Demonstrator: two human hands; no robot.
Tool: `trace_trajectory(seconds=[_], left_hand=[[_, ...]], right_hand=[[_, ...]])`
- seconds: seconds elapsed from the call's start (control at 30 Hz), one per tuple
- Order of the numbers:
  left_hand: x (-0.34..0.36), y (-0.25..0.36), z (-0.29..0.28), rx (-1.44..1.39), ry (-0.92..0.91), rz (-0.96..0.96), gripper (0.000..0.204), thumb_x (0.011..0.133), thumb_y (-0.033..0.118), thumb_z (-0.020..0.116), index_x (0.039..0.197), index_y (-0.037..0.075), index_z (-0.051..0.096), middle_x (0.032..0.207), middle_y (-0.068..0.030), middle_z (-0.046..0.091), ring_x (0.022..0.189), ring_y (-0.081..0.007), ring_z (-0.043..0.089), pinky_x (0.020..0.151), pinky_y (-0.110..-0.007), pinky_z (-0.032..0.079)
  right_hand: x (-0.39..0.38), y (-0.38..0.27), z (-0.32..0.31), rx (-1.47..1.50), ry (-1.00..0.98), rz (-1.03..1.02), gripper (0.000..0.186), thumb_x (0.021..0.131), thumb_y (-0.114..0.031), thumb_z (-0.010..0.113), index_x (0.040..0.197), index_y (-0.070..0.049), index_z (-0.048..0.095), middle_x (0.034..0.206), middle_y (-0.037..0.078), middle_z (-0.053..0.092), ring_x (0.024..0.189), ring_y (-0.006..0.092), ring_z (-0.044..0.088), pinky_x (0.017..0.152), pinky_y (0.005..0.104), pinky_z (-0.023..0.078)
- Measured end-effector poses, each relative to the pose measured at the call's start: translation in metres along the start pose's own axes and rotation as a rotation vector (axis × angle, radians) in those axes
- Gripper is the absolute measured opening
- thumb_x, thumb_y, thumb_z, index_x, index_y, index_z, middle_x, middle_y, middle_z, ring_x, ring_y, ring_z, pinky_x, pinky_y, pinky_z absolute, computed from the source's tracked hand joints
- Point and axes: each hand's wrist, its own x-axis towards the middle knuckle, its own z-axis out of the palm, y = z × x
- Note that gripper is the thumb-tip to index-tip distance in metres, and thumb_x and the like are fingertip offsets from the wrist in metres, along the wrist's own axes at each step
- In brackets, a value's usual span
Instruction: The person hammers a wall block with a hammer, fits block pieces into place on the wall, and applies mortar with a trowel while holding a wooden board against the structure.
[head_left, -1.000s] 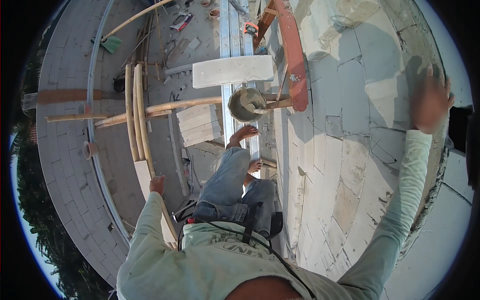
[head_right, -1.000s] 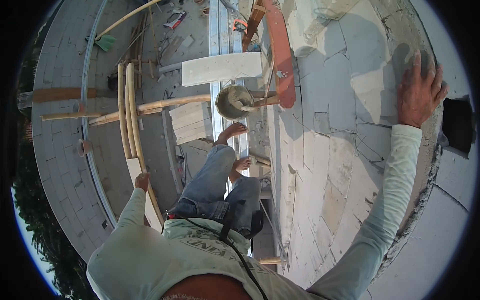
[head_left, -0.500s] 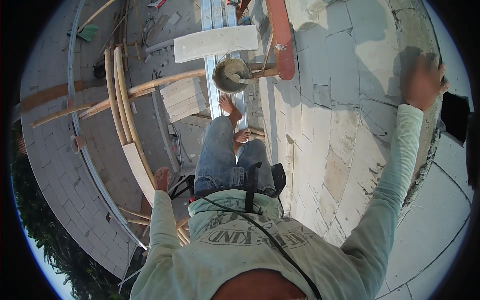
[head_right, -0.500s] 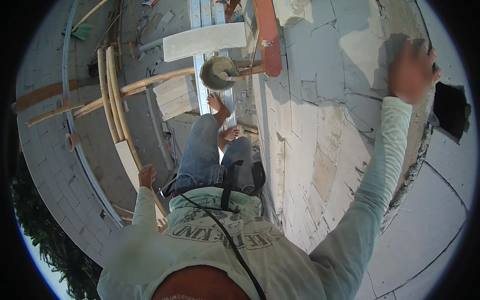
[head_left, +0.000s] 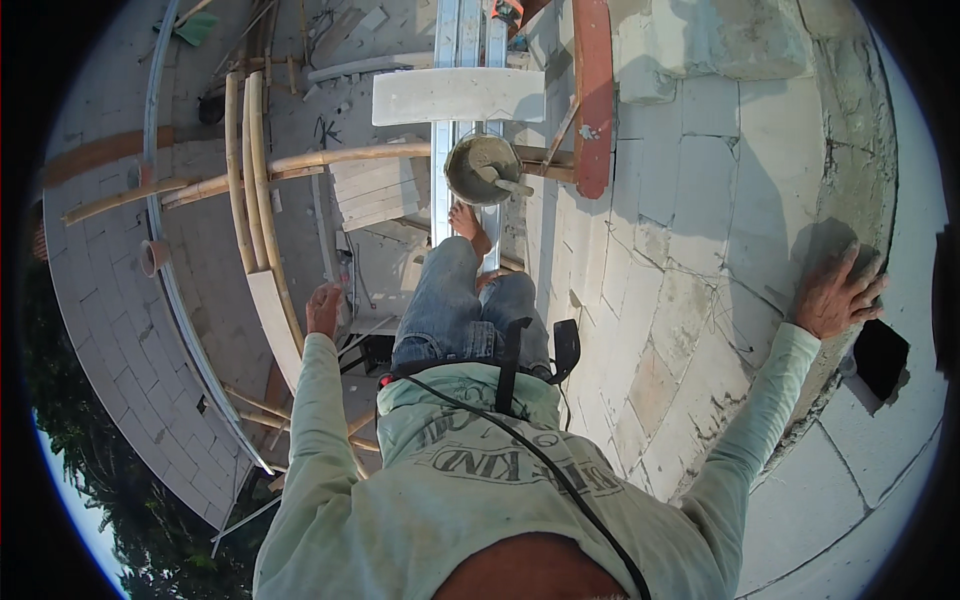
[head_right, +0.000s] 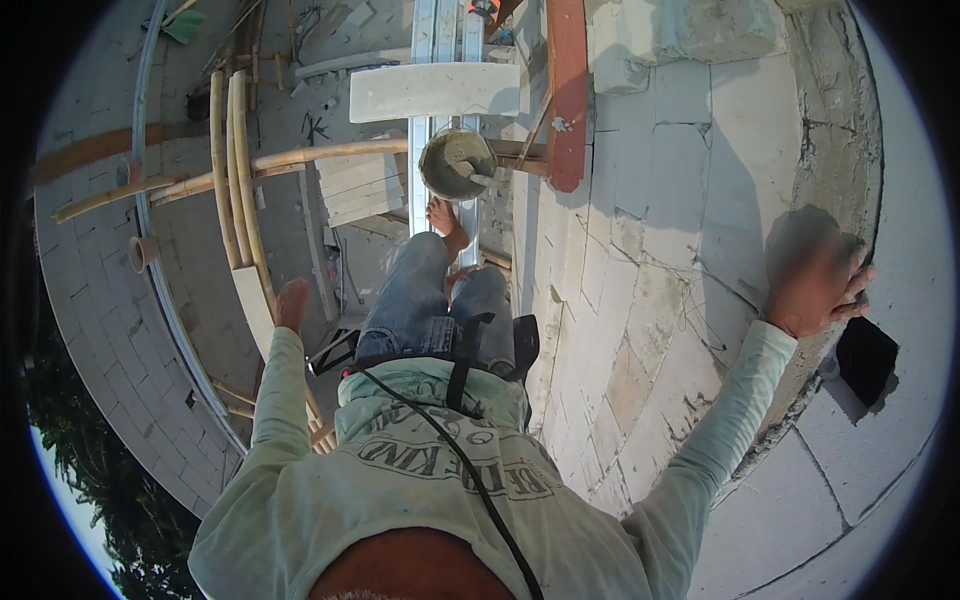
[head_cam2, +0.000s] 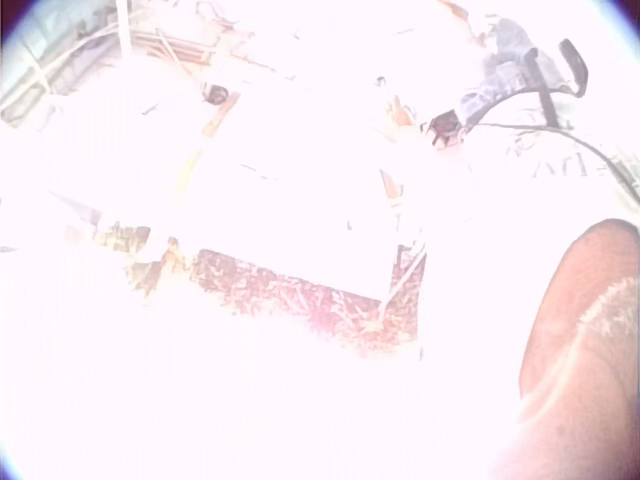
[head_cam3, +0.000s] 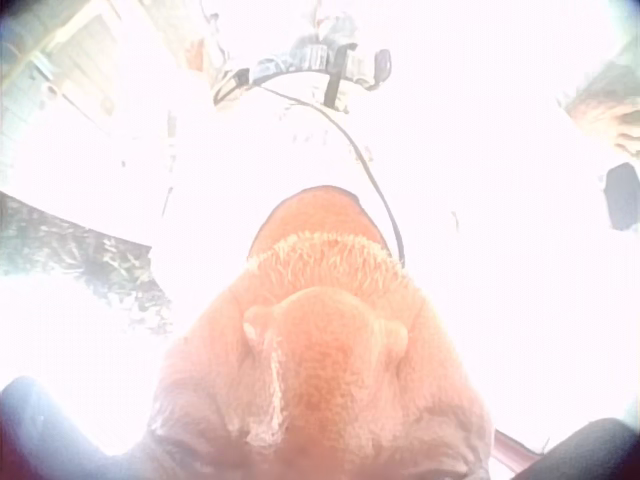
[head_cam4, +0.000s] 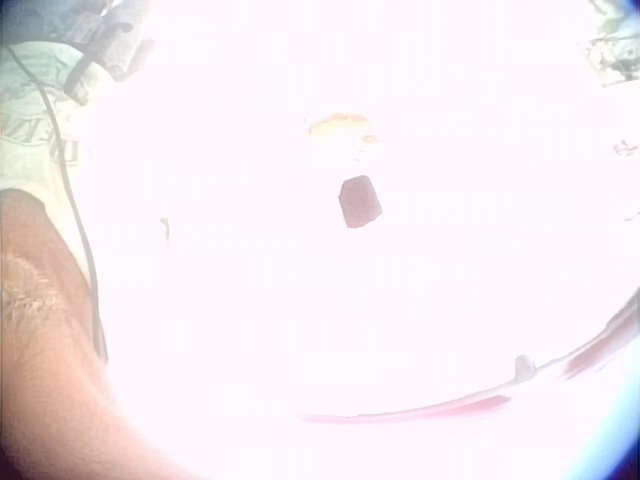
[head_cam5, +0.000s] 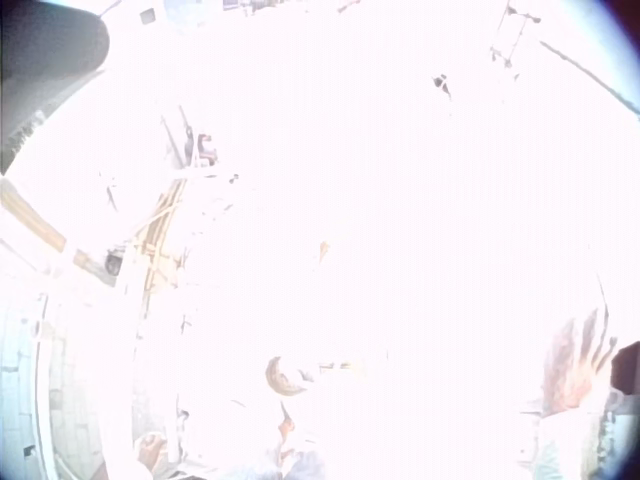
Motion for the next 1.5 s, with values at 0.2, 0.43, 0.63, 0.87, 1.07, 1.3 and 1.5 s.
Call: trace_trajectory(seconds=[0.2, 0.43, 0.63, 0.87, 1.07, 1.3, 1.5], left_hand=[[0.007, 0.064, -0.004, -0.055, 0.016, 0.094, 0.04, 0.082, 0.032, 0.064, 0.107, 0.001, 0.067, 0.093, -0.0092, 0.067, 0.086, -0.0169, 0.062, 0.075, -0.029, 0.047], [-0.007, 0.043, -0.012, -0.175, 0.073, 0.041, 0.035, 0.082, 0.029, 0.065, 0.105, 0.003, 0.068, 0.085, -0.0061, 0.066, 0.077, -0.0142, 0.06, 0.067, -0.029, 0.046], [-0.034, -0.052, -0.018, -0.291, 0.116, -0.052, 0.037, 0.082, 0.032, 0.066, 0.106, 0.005, 0.067, 0.084, -0.0047, 0.062, 0.073, -0.0142, 0.061, 0.054, -0.027, 0.042], [-0.072, -0.112, 0.017, -0.623, 0.156, -0.268, 0.014, 0.085, 0.024, 0.062, 0.079, 0.011, 0.059, 0.063, 0.0016, 0.05, 0.047, -0.0079, 0.046, 0.04, -0.022, 0.028], [-0.057, -0.132, 0.062, -0.6, 0.195, -0.492, 0.047, 0.081, 0.038, 0.064, 0.114, 0.005, 0.059, 0.099, -0.0132, 0.063, 0.083, -0.0273, 0.063, 0.067, -0.046, 0.049], [0.04, 0.019, 0.071, -0.522, 0.056, -0.341, 0.05, 0.082, 0.038, 0.063, 0.117, 0.003, 0.058, 0.115, -0.0184, 0.062, 0.094, -0.0295, 0.064, 0.073, -0.045, 0.05], [0.157, 0.143, 0.023, -0.483, 0.012, -0.021, 0.051, 0.081, 0.041, 0.066, 0.117, 0.006, 0.06, 0.104, -0.0083, 0.065, 0.092, -0.0232, 0.063, 0.071, -0.037, 0.047]], right_hand=[[0.003, -0.007, -0.005, 0.019, 0.012, 0.014, 0.044, 0.093, -0.039, 0.055, 0.135, -0.027, 0.05, 0.151, 0.009, 0.032, 0.141, 0.0351, 0.023, 0.108, 0.0666, 0.015], [0.006, -0.006, -0.006, -0.001, 0.004, 0.012, 0.042, 0.093, -0.038, 0.053, 0.133, -0.023, 0.051, 0.15, 0.011, 0.033, 0.142, 0.0347, 0.021, 0.108, 0.065, 0.016], [0.002, -0.005, 0.001, -0.074, -0.104, 0.027, 0.044, 0.094, -0.039, 0.052, 0.133, -0.02, 0.051, 0.151, 0.011, 0.03, 0.143, 0.033, 0.018, 0.111, 0.0611, 0.014], [0.011, -0.01, -0.012, -0.117, -0.244, 0.07, 0.046, 0.091, -0.034, 0.055, 0.133, -0.015, 0.049, 0.153, 0.009, 0.029, 0.144, 0.0309, 0.018, 0.111, 0.0614, 0.009], [0.011, -0.015, -0.01, -0.046, -0.16, 0.084, 0.048, 0.09, -0.034, 0.056, 0.132, -0.012, 0.05, 0.153, 0.009, 0.028, 0.144, 0.0307, 0.017, 0.112, 0.0613, 0.004], [0.019, -0.018, -0.016, -0.071, -0.137, 0.08, 0.051, 0.087, -0.036, 0.058, 0.129, -0.008, 0.052, 0.152, 0.014, 0.028, 0.144, 0.0346, 0.016, 0.111, 0.063, 0.003], [0.136, -0.092, -0.026, 0.184, 0.088, 0.152, 0.056, 0.086, -0.018, 0.062, 0.135, -0.007, 0.039, 0.146, 0.021, 0.033, 0.137, 0.0426, 0.026, 0.109, 0.0623, 0.019]])
